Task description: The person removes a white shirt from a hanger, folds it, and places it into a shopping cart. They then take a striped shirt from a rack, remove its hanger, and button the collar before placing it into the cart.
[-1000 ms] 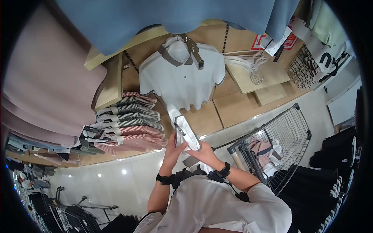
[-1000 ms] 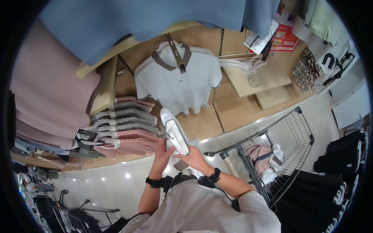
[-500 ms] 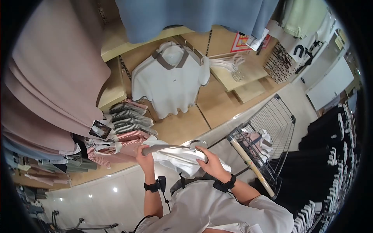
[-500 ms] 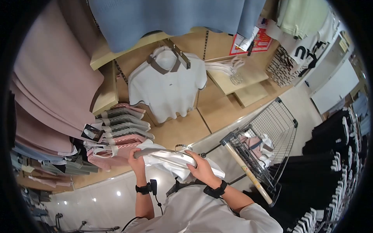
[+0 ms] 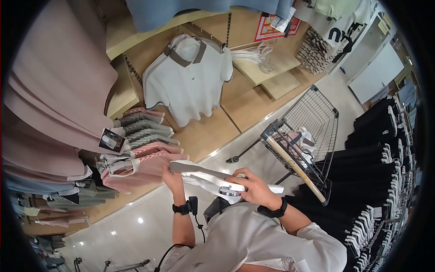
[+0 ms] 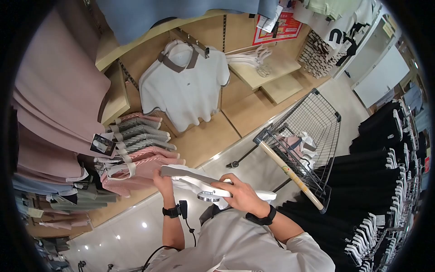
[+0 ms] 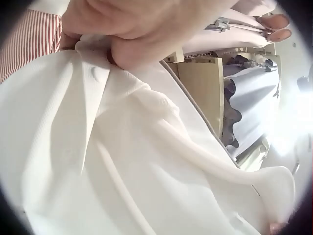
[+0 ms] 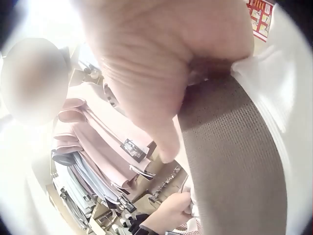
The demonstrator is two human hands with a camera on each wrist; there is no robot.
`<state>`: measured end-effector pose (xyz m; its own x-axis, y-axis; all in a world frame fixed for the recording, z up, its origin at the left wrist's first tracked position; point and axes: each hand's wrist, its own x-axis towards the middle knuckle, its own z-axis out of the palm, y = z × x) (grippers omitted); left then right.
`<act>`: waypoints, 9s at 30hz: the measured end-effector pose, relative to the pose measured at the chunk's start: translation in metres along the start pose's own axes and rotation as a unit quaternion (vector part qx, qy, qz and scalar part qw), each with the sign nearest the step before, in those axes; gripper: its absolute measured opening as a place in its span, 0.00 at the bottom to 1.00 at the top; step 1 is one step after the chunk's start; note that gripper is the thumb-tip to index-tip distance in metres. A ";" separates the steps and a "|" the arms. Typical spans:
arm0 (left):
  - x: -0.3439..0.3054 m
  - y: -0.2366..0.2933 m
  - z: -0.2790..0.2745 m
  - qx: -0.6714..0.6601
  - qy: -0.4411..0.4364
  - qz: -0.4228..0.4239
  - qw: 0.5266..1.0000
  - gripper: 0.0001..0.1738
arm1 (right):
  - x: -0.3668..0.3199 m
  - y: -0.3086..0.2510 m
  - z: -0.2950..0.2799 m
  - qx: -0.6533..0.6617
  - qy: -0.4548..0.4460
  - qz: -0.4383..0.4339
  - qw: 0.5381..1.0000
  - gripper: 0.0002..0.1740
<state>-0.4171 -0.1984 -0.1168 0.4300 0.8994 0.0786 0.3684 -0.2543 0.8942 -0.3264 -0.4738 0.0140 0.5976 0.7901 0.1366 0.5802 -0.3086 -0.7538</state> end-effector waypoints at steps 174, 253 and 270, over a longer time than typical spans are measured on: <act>-0.127 0.021 -0.036 -0.057 -0.289 0.111 0.949 0.53 | 0.049 -0.016 -0.018 0.503 -0.082 0.053 0.859 0.18; -0.184 -0.067 -0.042 -0.291 -0.012 -0.356 0.888 0.15 | 0.382 0.204 -0.056 -0.225 0.009 0.003 0.974 0.34; -0.063 -0.001 0.007 -0.298 0.078 -0.309 0.900 0.14 | 0.577 0.229 -0.063 -0.046 0.123 -0.193 0.972 0.29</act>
<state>-0.4387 -0.2576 -0.1257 0.1580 0.8543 -0.4951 -0.0300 0.5053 0.8624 0.1862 -0.1218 -0.0387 0.4330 0.7097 0.5557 0.8277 -0.0690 -0.5569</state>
